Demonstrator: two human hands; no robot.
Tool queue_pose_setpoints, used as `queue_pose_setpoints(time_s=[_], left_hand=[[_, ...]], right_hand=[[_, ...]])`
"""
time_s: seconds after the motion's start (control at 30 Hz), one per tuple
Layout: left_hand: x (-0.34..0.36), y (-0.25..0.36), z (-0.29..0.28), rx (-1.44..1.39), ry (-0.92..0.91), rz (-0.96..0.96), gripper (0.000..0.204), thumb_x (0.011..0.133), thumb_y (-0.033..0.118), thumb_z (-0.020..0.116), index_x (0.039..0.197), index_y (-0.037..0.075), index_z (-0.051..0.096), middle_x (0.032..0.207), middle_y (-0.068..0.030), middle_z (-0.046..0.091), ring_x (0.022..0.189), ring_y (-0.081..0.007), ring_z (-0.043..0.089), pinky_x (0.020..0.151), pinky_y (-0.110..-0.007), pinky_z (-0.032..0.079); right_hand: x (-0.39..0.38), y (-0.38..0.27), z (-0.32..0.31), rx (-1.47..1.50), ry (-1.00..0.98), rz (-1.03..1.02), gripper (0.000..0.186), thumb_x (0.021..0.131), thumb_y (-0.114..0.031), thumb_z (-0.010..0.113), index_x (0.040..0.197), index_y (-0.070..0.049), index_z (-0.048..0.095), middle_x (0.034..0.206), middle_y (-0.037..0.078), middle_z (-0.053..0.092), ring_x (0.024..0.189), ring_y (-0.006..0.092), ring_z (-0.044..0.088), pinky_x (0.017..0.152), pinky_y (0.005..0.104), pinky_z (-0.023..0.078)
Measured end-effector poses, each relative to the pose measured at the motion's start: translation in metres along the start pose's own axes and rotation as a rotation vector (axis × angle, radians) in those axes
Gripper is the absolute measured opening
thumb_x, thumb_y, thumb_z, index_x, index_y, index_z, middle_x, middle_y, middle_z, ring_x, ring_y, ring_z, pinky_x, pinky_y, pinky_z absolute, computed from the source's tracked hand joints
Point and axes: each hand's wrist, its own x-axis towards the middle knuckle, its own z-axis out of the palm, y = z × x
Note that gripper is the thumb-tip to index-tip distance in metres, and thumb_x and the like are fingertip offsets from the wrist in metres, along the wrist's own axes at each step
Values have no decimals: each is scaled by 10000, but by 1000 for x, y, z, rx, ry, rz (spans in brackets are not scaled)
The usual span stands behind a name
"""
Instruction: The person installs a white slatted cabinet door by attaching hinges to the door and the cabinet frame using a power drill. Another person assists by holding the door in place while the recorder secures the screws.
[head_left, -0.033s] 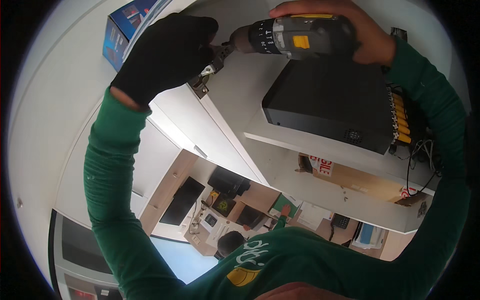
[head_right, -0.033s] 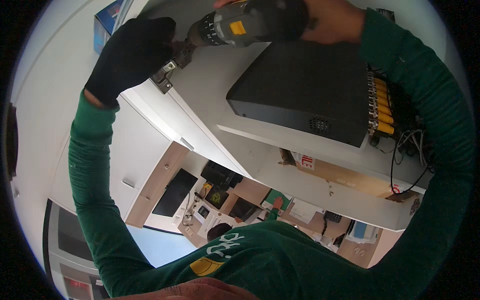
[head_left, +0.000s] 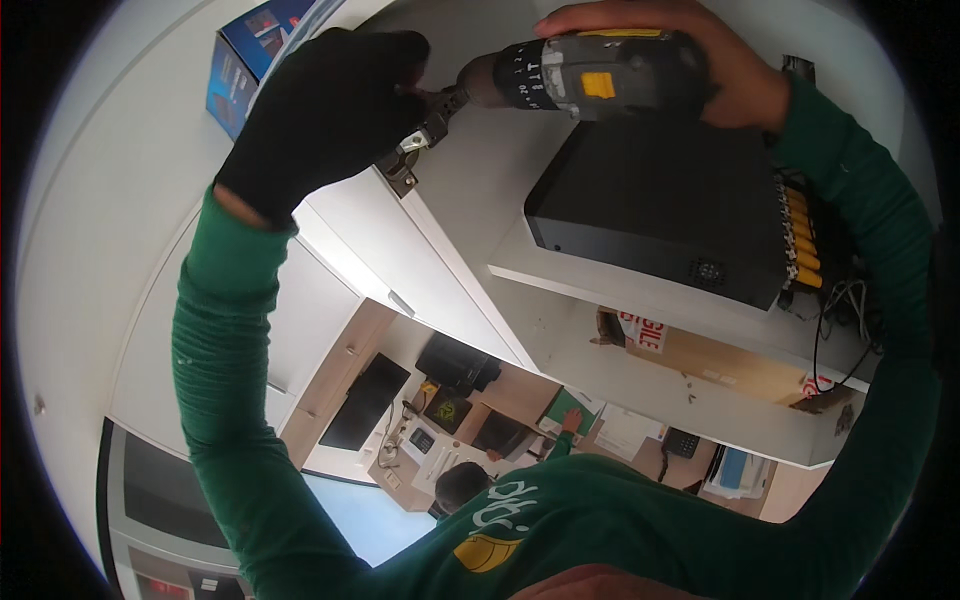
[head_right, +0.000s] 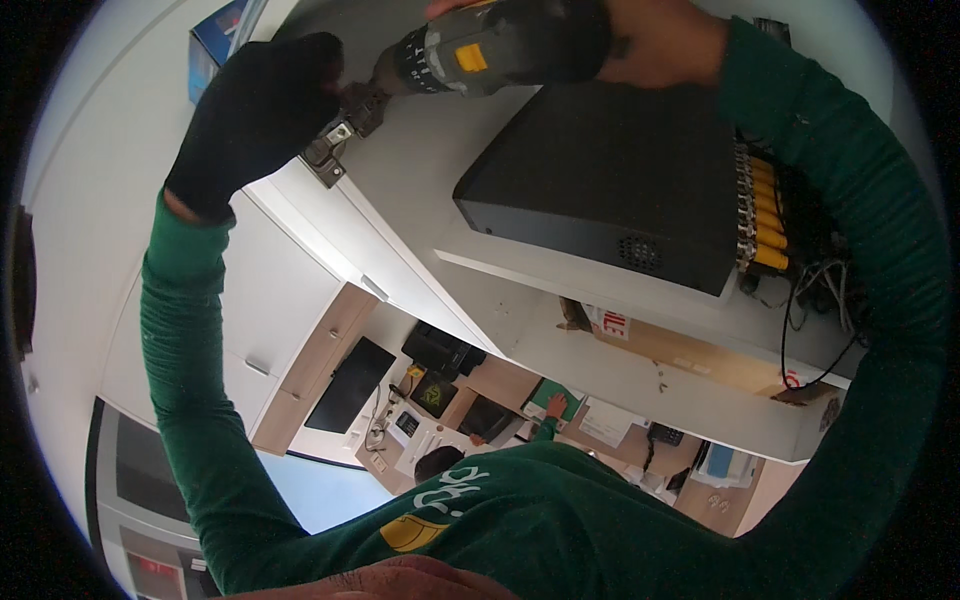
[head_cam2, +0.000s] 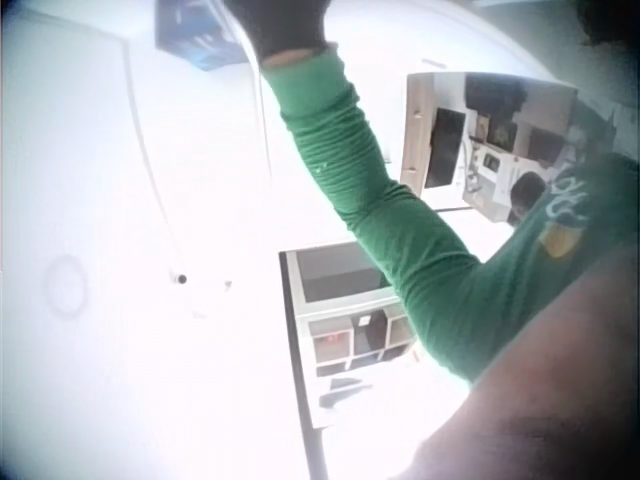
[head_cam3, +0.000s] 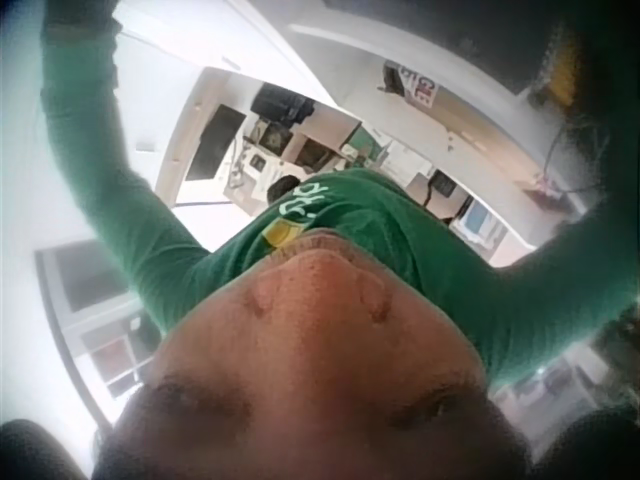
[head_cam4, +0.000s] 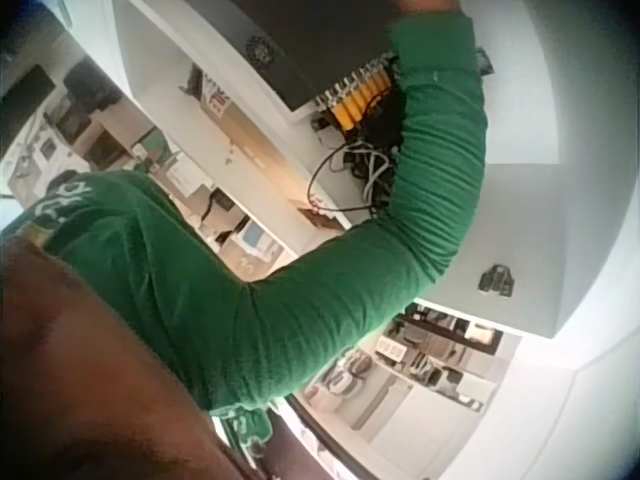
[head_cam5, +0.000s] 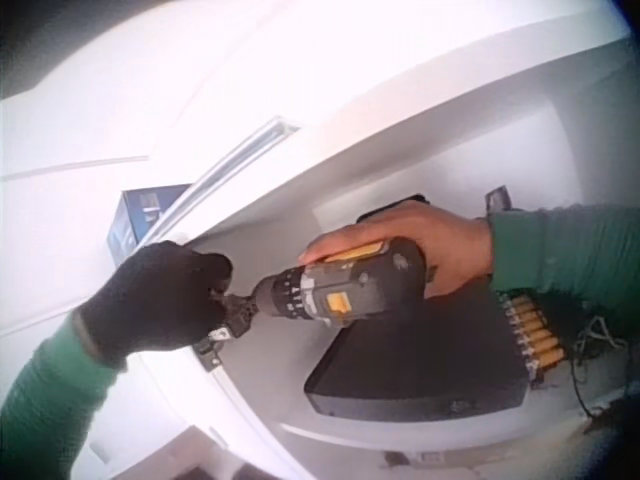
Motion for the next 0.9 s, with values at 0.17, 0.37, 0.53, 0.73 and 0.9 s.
queue_pose_setpoints(time_s=[0.17, 0.37, 0.53, 0.73, 0.9], left_hand=[[-41, 24, -13, -800, 321, -543, 156, 868, 80, 593, 991, -13, 619, 788, -72, 616, 701, -164, 592, 634, -324, 498], [-93, 28, 43, -1315, 636, -676, 229, 933, 208, 536, 964, -19, 539, 737, -108, 523, 627, -189, 513, 596, -292, 412], [-95, 36, 75, -1212, 627, -701, 267, 979, 222, 503, 965, -31, 587, 727, -37, 490, 619, -117, 464, 575, -257, 362], [-91, 28, 111, -1189, 783, -494, 319, 1014, 226, 479, 1020, -65, 610, 810, -50, 532, 655, -101, 458, 571, -244, 344], [-73, 28, 107, -1270, 925, -342, 197, 996, 103, 469, 959, -54, 580, 848, -71, 549, 692, -116, 471, 598, -236, 374]], right_hand=[[4, 0, 9, -31, -39, 75, 766, 745, -10, 763, 1453, -166, 516, 1356, 126, 624, 1180, 307, 639, 1019, 378, 485], [16, -1, 10, -72, -66, 93, 756, 759, -23, 772, 1455, -174, 516, 1349, 128, 628, 1133, 312, 653, 991, 381, 492], [19, 7, 14, -79, -13, 0, 704, 782, -97, 792, 1436, -158, 538, 1308, 137, 649, 1052, 316, 673, 937, 380, 510], [24, 0, 12, -215, -70, 16, 642, 798, -89, 756, 1408, -118, 557, 1314, 138, 641, 1139, 304, 648, 1013, 379, 488], [22, 4, 17, -142, -41, 7, 622, 818, -59, 738, 1410, -104, 551, 1340, 125, 625, 1204, 284, 626, 1070, 363, 469]])
